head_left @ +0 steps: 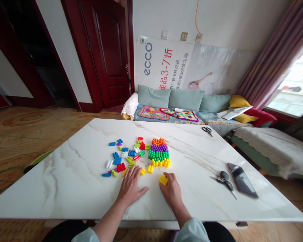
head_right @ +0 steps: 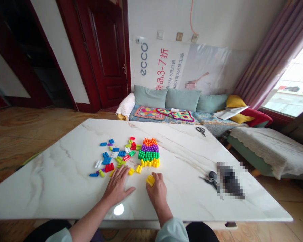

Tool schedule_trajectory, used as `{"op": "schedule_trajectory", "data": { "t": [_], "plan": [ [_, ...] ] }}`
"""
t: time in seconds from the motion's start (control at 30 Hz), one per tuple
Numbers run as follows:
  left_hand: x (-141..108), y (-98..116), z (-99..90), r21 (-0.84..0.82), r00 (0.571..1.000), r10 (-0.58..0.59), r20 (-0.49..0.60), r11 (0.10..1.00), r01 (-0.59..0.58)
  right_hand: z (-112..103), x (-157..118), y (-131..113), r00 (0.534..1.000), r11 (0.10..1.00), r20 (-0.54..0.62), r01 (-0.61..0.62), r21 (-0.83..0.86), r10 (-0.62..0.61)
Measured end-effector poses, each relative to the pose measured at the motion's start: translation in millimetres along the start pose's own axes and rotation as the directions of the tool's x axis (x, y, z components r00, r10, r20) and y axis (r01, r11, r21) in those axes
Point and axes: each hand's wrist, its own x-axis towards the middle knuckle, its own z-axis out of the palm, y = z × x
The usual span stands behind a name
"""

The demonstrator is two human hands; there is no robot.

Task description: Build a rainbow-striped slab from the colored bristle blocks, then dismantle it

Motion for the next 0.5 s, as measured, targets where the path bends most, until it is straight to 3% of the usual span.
{"op": "schedule_trajectory", "data": {
  "t": [0.1,0.2,0.37,0.43,0.5],
  "plan": [
    [0.1,0.8,-0.9,0.0,1.0,-0.004,0.004,1.0,0.004,-2.0,-2.4,-1.4,1.0,0.999,-0.018,0.011,0.04,-0.01],
    [0.7,1.5,-2.2,0.002,1.0,-0.011,0.019,1.0,0.011,-8.6,3.4,-8.9,0.996,0.971,-0.072,-0.035,0.236,0.054],
    [1.5,0.5,-1.7,0.005,0.999,-0.009,0.034,1.0,0.008,-13.7,12.2,-17.8,0.967,0.766,0.002,-0.203,0.61,0.254],
    [1.5,0.2,-1.2,0.004,0.999,-0.008,0.034,1.0,0.008,-13.9,12.4,-16.3,0.968,0.756,0.009,-0.203,0.623,0.252],
    [1.2,0.3,-1.0,0.003,0.999,-0.008,0.033,1.0,0.008,-13.3,11.9,-11.7,0.969,0.838,-0.05,-0.182,0.515,0.241]
  ]
}}
